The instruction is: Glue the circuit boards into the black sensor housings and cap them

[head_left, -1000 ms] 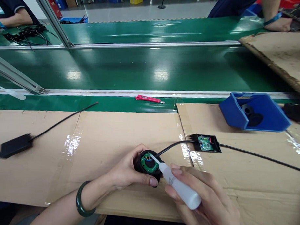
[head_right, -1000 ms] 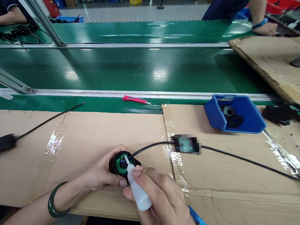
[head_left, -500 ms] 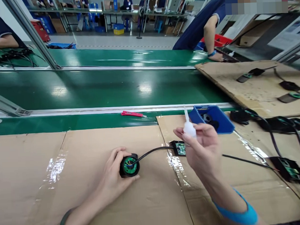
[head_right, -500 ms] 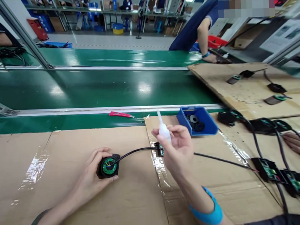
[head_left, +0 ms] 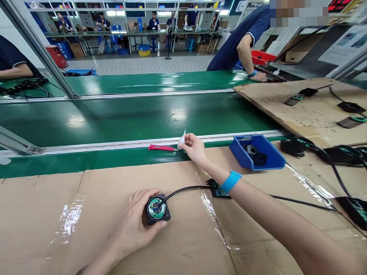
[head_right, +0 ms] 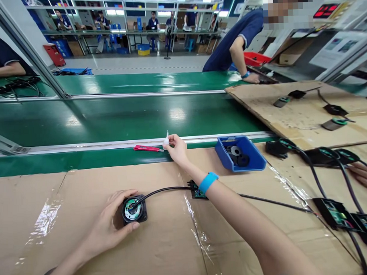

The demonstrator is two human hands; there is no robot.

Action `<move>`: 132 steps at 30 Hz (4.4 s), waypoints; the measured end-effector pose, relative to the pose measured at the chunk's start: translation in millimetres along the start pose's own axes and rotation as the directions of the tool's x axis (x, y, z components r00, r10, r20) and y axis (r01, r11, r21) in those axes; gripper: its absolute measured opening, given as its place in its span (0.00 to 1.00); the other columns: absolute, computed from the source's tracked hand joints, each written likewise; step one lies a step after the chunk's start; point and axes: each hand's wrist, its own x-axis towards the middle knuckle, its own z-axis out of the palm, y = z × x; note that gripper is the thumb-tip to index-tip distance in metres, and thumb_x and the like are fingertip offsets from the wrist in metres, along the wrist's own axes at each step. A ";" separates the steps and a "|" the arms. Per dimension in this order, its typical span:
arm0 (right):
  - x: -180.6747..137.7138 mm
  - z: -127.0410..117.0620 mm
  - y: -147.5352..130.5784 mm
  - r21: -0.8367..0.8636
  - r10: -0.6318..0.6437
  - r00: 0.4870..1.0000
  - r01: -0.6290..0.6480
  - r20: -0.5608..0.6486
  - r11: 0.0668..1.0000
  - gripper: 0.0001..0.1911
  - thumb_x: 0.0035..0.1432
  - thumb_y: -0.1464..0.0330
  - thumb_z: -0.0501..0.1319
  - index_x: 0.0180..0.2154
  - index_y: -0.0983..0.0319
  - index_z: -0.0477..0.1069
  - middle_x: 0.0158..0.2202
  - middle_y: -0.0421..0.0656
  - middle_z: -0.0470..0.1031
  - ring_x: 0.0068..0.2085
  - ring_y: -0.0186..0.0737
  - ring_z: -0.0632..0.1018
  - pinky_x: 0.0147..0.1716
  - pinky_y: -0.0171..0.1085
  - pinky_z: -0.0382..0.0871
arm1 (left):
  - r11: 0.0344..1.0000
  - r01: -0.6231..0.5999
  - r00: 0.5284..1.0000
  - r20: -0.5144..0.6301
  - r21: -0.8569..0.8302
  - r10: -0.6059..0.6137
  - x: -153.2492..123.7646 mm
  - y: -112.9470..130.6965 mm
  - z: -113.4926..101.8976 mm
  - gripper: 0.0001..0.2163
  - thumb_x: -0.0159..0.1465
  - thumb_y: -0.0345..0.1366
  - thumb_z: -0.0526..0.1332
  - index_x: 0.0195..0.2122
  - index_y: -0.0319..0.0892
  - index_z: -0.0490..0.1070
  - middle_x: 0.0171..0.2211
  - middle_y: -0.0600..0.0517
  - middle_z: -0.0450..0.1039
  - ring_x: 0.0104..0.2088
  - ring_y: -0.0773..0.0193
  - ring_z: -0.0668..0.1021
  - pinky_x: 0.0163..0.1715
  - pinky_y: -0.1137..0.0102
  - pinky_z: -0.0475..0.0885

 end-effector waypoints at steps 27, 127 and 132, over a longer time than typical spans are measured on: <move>-93.4 -166.7 -87.6 -0.423 -0.368 0.928 0.358 0.061 0.832 0.08 0.56 0.58 0.66 0.31 0.54 0.74 0.22 0.38 0.76 0.17 0.32 0.73 0.11 0.33 0.60 | 0.924 -0.178 0.938 -0.225 0.338 0.264 -25.3 31.3 -17.0 0.27 0.63 0.41 0.64 0.62 0.47 0.60 0.55 0.41 0.69 0.56 0.50 0.73 0.54 0.56 0.73; -193.3 6.1 -91.1 0.354 0.272 0.741 -0.566 0.614 0.745 0.36 0.50 0.50 0.68 0.58 0.55 0.68 0.61 0.47 0.67 0.61 0.49 0.69 0.63 0.52 0.59 | 0.983 0.160 0.977 0.157 -0.094 -0.145 -6.0 32.4 1.0 0.22 0.71 0.40 0.48 0.65 0.41 0.57 0.62 0.42 0.64 0.61 0.55 0.68 0.59 0.56 0.68; -193.9 9.4 -90.2 0.372 0.318 0.745 -0.597 0.586 0.711 0.36 0.45 0.50 0.71 0.55 0.55 0.72 0.57 0.46 0.73 0.59 0.52 0.72 0.61 0.54 0.62 | 0.974 0.192 0.977 0.121 -0.120 -0.177 -11.1 25.0 12.2 0.22 0.71 0.40 0.48 0.64 0.40 0.57 0.62 0.41 0.63 0.61 0.53 0.68 0.59 0.54 0.68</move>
